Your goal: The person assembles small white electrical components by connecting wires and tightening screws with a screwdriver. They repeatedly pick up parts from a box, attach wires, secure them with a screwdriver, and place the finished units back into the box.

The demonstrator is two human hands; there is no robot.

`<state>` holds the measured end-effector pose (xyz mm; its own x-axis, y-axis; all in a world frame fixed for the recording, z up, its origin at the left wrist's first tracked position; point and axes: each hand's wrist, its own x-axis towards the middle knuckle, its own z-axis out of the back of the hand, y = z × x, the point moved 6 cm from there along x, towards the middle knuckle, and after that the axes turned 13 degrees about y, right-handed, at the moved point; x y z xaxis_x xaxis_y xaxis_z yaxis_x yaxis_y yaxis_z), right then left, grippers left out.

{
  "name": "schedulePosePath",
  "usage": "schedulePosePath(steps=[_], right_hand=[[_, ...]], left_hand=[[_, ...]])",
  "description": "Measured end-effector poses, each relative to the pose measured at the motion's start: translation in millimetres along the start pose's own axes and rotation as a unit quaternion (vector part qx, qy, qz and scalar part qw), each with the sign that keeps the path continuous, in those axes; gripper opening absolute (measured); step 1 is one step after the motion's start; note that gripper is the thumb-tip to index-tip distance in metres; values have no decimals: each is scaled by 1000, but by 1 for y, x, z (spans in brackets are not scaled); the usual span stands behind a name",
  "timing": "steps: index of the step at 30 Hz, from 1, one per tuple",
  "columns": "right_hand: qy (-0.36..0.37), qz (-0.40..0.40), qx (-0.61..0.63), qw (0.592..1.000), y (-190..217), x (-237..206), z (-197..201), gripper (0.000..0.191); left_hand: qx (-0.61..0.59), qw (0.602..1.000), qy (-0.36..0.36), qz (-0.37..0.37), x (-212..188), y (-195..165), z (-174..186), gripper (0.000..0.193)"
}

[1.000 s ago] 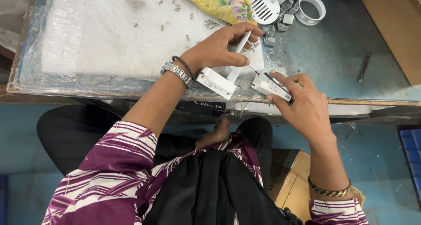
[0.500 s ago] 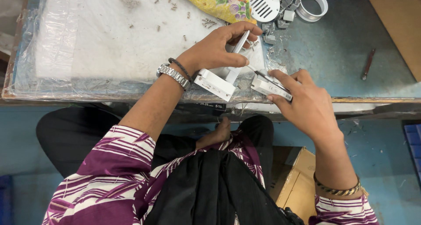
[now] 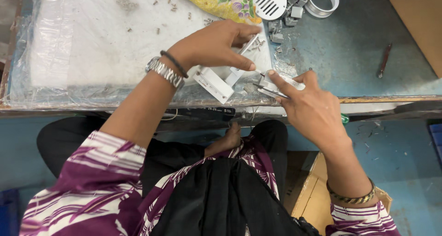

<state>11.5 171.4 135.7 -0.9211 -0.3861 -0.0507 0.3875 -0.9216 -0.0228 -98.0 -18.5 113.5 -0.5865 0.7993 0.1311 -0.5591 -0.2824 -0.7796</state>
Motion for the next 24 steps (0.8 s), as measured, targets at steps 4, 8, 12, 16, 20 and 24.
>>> schedulePosePath(steps=[4, 8, 12, 16, 20, 24], right_hand=[[20, -5, -24, 999, 1, 0, -1, 55], [0, -1, 2, 1000, -2, -1, -2, 55], [-55, 14, 56, 997, -6, -6, -4, 45], [-95, 19, 86, 992, -10, -11, -8, 40], [-78, 18, 88, 993, -14, -8, -9, 38], [-96, 54, 73, 991, -25, -2, 5, 42]], left_hand=[[255, 955, -98, 119, -19, -33, -1, 48], [301, 923, -99, 218, -30, -42, -24, 43], [310, 909, -159, 227, -26, -39, -25, 41], [345, 895, -187, 210, -23, -37, -27, 43], [393, 882, -206, 159, -28, -45, -29, 43], [387, 887, -169, 184, -27, -57, -22, 47]])
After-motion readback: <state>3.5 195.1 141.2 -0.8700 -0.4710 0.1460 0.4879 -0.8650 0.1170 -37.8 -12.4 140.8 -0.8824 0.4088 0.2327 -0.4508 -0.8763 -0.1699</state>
